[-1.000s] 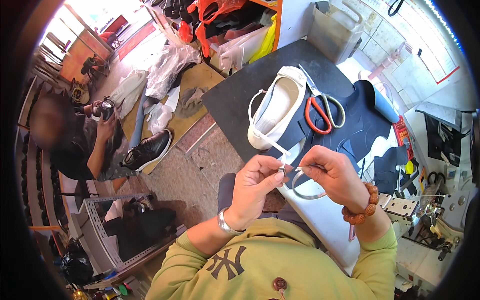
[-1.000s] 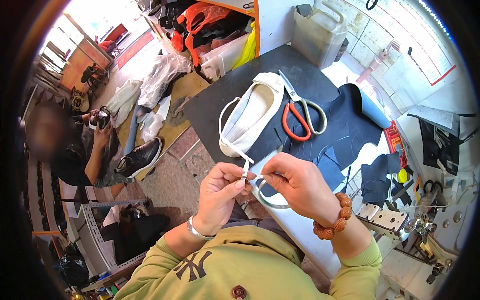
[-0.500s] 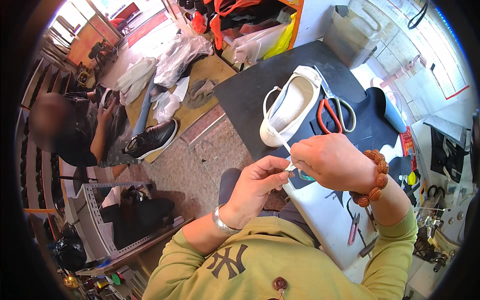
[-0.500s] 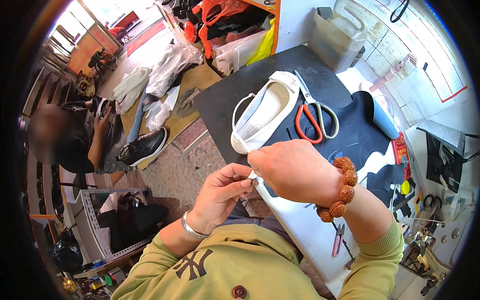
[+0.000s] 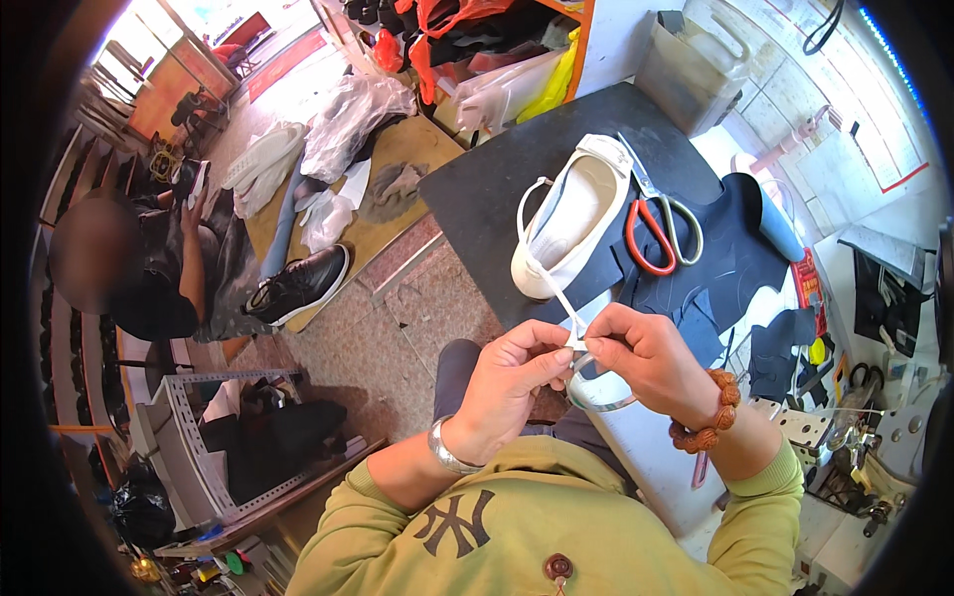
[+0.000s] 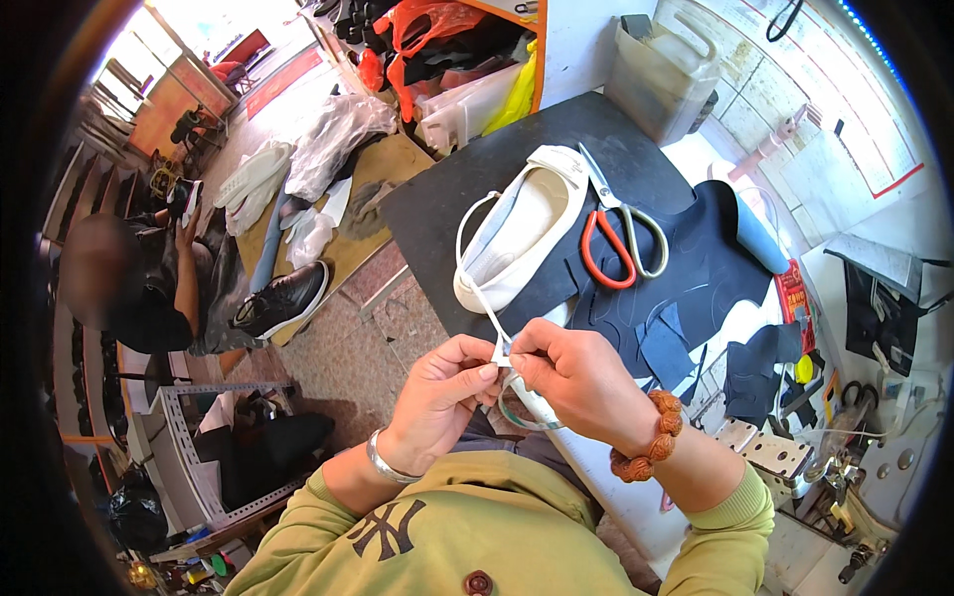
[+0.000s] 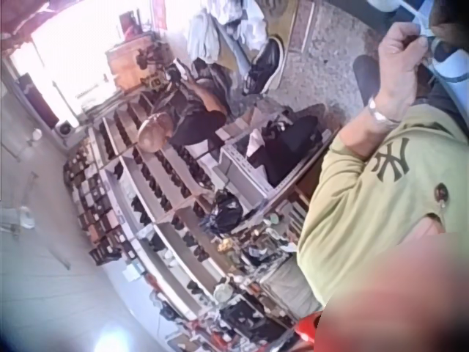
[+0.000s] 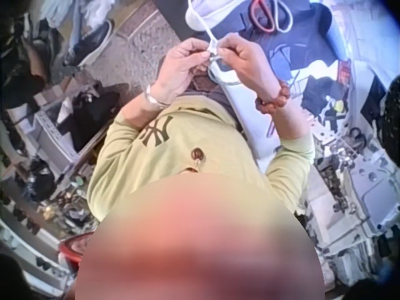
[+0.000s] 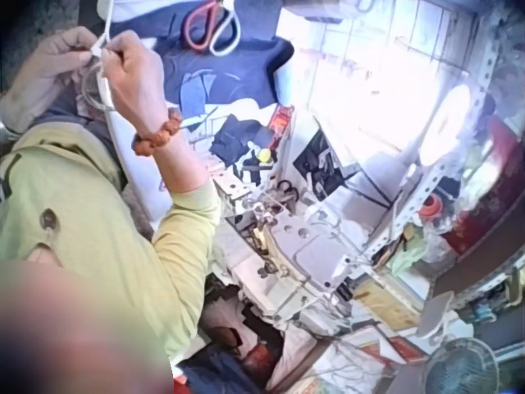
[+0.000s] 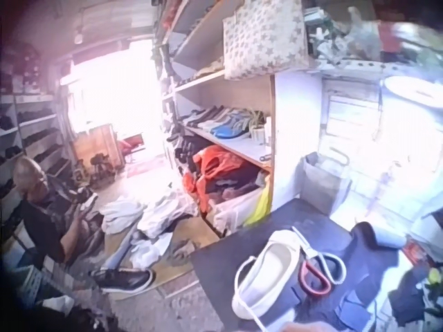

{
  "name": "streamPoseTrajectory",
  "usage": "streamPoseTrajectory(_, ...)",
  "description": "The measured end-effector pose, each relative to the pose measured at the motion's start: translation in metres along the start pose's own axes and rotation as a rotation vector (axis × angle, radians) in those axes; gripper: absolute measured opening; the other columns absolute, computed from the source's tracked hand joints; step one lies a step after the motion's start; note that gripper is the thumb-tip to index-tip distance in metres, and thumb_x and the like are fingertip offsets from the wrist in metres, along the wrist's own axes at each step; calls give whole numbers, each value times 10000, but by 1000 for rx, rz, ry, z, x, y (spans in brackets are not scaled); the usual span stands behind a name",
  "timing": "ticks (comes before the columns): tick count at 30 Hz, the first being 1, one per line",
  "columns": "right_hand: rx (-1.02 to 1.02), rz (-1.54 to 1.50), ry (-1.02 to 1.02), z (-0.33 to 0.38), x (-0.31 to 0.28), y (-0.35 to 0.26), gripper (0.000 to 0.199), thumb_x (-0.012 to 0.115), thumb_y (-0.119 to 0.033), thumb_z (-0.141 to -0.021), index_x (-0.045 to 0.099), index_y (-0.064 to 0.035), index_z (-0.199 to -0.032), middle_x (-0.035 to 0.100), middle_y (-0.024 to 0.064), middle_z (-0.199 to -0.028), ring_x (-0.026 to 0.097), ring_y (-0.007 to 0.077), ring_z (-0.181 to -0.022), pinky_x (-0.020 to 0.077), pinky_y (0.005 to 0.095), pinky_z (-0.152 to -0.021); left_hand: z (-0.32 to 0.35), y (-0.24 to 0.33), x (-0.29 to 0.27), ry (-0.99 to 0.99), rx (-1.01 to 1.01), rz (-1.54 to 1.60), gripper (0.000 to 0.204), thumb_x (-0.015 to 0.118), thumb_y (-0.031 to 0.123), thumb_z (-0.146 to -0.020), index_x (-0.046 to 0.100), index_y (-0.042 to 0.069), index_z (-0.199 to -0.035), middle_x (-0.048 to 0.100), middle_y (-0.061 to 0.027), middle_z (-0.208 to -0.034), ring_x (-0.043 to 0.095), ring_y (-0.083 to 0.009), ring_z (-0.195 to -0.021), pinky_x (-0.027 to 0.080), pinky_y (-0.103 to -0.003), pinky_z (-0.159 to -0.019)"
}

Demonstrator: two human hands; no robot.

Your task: The person cuts a white strap with scissors, threads it through a white shoe, and sews the strap to the shoe using a sewing machine. The person handles the strap and shoe throughout the process.

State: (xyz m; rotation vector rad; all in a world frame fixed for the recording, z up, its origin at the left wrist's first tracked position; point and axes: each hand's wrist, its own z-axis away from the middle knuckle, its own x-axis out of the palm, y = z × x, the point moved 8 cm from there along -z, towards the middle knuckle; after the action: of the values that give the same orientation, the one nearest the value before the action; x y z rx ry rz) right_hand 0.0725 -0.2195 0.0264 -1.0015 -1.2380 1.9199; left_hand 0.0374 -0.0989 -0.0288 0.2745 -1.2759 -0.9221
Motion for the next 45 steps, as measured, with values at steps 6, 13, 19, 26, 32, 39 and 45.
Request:
streamPoseTrajectory(6,-45,-71,56,4,2,7,133,570,-121,-919,582,8,-887,552,44,-668,465,91,-622,420,257,-578,2,2,-4,50,44,-104,141,641,52,-872,629,25,-1010,638,-24,-854,564,-75,-716,445,-197,-630)
streamPoseTrajectory(13,-24,-54,81,2,2,4,132,577,-113,-910,594,14,-883,568,49,-652,494,89,-608,431,260,-570,2,7,-7,69,123,-202,149,658,19,-850,643,16,-998,632,-10,-839,550,-59,-716,439,-195,-619)
streamPoseTrajectory(19,-67,-115,161,2,5,10,128,582,-103,-898,603,21,-871,599,94,-664,535,119,-590,438,272,-557,3,11,-4,70,245,-249,153,659,-35,-832,654,16,-976,616,-14,-874,562,-66,-729,457,-197,-624)
streamPoseTrajectory(26,-130,2,242,4,3,7,107,596,-109,-875,612,-8,-845,613,122,-666,577,211,-566,445,305,-545,6,18,3,104,397,-410,120,662,-33,-844,654,-2,-959,579,4,-881,542,-44,-750,443,-187,-643)
streamPoseTrajectory(32,-142,99,284,10,0,1,85,606,-93,-869,609,-11,-846,620,91,-682,573,195,-597,445,296,-547,7,21,6,150,505,-644,151,693,-33,-809,656,13,-947,578,-12,-846,536,-50,-706,440,-190,-610)
streamPoseTrajectory(39,-249,264,330,15,-2,-13,67,611,-89,-862,601,-27,-840,615,94,-685,578,221,-610,453,307,-545,3,21,5,98,430,-715,101,678,8,-840,651,8,-938,577,-3,-793,543,-50,-686,449,-201,-591)
streamPoseTrajectory(45,-246,152,229,12,-3,-10,84,576,-73,-897,581,10,-888,561,34,-655,477,71,-591,418,236,-549,1,22,7,62,342,-559,88,613,-36,-878,646,-13,-955,580,-20,-803,562,-82,-651,476,-216,-591)
